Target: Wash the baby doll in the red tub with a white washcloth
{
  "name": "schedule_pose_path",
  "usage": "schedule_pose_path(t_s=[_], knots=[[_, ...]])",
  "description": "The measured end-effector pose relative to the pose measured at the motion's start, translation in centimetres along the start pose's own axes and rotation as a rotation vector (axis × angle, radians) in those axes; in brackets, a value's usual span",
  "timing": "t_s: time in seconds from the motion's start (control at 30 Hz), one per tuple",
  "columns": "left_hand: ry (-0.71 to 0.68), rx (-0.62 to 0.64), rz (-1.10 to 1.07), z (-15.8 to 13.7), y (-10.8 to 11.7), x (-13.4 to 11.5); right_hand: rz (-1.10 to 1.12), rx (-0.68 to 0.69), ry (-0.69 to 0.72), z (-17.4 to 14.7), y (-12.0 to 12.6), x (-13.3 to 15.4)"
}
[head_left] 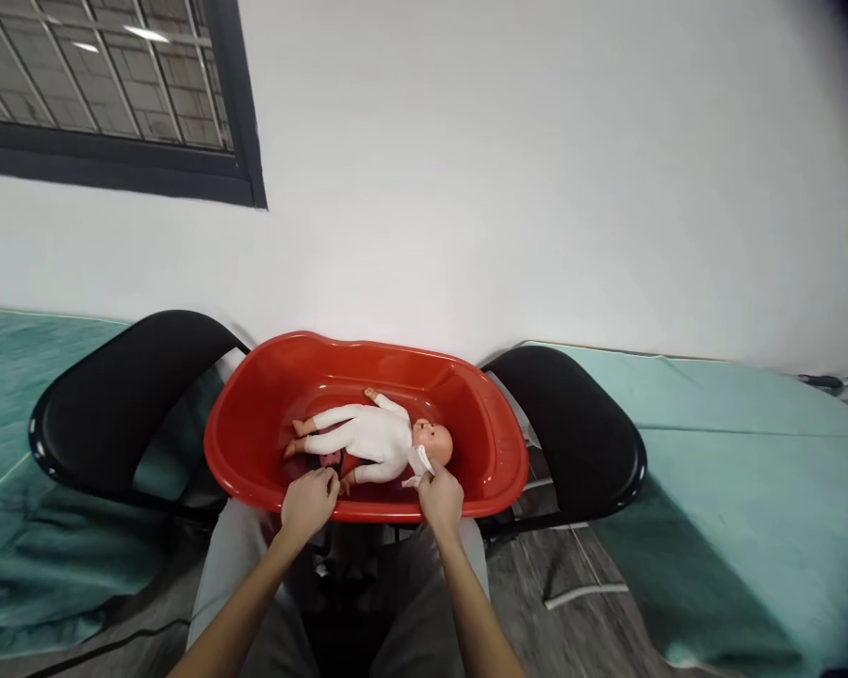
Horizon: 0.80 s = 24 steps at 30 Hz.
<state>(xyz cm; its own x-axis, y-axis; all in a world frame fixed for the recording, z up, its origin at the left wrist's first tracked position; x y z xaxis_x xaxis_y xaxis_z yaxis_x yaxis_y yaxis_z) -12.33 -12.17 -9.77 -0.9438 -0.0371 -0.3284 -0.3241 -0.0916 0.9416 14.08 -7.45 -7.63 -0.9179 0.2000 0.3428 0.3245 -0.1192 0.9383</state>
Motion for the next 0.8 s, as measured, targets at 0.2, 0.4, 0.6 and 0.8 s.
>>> schedule_pose_path(t_s=[0.2, 0.4, 0.6, 0.8], knots=[[0.006, 0.067, 0.013, -1.1, -0.7, 0.1, 0.113, -0.008, 0.005, -1.4, -1.2, -1.2], [0.021, 0.131, -0.007, -2.3, -1.3, 0.1, 0.087, 0.028, -0.012, -2.6, -2.1, -2.0], [0.035, 0.193, -0.010, -3.3, -2.3, 0.4, 0.074, 0.078, -0.009, -3.6, -2.9, -2.4], [0.004, 0.218, 0.012, -3.0, -1.9, 0.3, 0.026, 0.075, -0.015, -3.3, -2.8, -2.2]])
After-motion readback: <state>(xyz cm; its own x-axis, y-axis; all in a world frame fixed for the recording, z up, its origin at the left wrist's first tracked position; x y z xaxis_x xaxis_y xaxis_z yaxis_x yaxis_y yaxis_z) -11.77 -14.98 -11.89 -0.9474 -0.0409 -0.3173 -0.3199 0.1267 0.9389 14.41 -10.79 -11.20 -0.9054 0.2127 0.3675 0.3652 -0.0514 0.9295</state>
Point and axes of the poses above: each hand's wrist, its own z-axis towards the middle knuckle, its own y-axis out of the back of the hand, x = y × z, the point moved 2 cm from there along z, towards the middle knuckle, and after that the axes turned 4 degrees about -x, right-handed, at the moved point
